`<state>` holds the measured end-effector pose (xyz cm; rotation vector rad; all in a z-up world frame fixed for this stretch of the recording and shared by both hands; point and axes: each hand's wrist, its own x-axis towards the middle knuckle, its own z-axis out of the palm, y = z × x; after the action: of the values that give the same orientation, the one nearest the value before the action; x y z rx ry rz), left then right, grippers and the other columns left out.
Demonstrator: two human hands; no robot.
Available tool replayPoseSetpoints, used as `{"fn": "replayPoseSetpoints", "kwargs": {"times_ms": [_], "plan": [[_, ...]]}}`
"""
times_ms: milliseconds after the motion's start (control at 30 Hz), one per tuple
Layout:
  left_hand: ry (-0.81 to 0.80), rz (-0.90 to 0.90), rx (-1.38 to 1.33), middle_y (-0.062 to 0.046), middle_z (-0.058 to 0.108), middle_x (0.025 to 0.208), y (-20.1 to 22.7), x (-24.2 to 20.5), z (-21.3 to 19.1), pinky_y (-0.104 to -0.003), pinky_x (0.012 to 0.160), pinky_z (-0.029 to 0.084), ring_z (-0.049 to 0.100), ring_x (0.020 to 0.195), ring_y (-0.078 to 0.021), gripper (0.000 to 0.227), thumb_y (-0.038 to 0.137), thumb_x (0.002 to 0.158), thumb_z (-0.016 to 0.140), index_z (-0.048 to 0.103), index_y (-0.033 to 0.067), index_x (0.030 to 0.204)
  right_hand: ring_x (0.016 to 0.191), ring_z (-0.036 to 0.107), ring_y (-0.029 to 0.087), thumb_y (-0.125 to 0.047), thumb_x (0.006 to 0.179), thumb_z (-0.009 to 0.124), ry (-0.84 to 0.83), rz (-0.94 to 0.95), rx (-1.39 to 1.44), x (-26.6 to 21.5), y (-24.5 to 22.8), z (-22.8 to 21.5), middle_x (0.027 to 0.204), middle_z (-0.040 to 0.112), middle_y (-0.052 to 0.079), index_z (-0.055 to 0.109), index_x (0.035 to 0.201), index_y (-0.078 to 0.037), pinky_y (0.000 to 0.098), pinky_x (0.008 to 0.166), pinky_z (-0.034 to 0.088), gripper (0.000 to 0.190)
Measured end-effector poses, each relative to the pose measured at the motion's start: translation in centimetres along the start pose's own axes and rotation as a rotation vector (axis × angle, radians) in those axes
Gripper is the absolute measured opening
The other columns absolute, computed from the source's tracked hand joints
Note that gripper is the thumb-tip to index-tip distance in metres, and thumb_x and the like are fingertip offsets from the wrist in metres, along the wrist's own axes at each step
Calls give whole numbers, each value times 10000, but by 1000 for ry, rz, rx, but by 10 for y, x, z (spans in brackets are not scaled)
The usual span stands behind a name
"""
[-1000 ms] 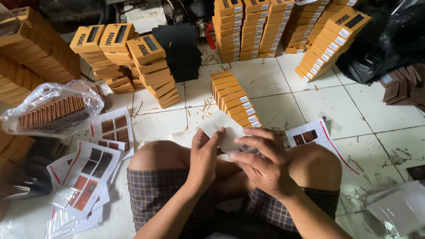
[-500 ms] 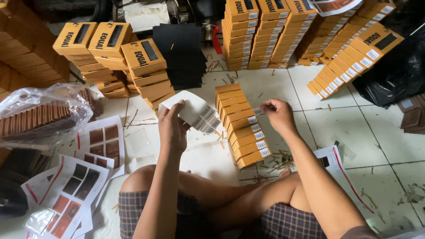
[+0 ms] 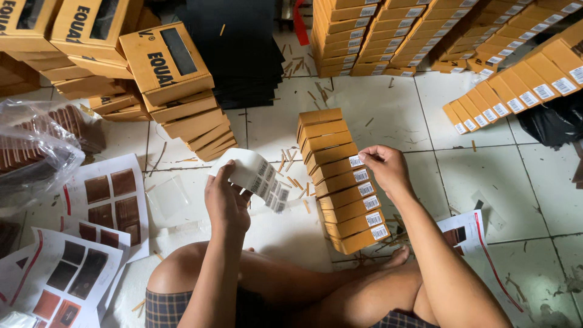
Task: The person labels a stack of boxes by peeling barcode stickers from a sheet and applying them to the sides of individual boxes in the stack.
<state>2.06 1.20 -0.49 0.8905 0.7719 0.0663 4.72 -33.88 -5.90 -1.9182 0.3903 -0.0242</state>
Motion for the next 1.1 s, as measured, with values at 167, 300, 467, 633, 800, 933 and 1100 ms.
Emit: {"fn": "replayPoseSetpoints", "kwargs": {"times_ms": [167,300,467,633,800,933,1100], "plan": [[42,-72,-100,-63,643,1024,9,4,-7,-518,899,519,674,936,-259,320,221,897,695,541,96,1147,692,551,81,-145,885,753,-20,35,2,0,2,-1,755,679,24,777,1033,-69,209,648,403,168],[17,-71,-102,-52,623,1022,12,-4,-4,-508,933,493,657,941,-256,319,232,904,678,544,109,1166,686,569,78,-138,867,779,-3,32,-25,2,8,0,749,703,34,792,1010,-89,206,645,416,151],[3,-85,-106,-61,609,1023,10,-7,-2,-517,937,483,648,941,-267,338,228,905,673,534,100,1185,715,572,70,-160,873,788,-2,35,-30,1,6,1,775,716,29,794,1014,-102,205,666,431,152],[-55,-88,-64,-71,612,1042,3,2,-7,-482,944,484,645,959,-261,353,245,926,645,543,87,1225,680,580,112,-178,866,795,51,-24,-177,-7,-6,2,776,728,46,807,987,-116,253,640,450,137],[-81,-89,-58,-79,631,1035,-1,-1,-4,-475,944,502,664,955,-264,346,240,930,635,549,75,1221,619,601,117,-232,844,799,104,-39,-394,-31,-49,2,758,741,-15,817,927,-224,259,603,449,85],[-146,-103,-24,-120,670,1063,-12,4,-6,-502,949,527,676,966,-288,382,259,927,653,572,60,1243,580,534,71,-279,840,794,135,1,-425,-37,-50,4,756,730,-91,809,925,-305,219,573,406,90],[-239,-85,47,-138,707,1031,-22,12,-8,-480,898,565,703,923,-274,372,268,917,685,599,42,1200,839,487,207,-201,698,941,233,-24,-253,-32,-40,6,1010,521,73,598,1343,-145,339,735,414,732]]}}
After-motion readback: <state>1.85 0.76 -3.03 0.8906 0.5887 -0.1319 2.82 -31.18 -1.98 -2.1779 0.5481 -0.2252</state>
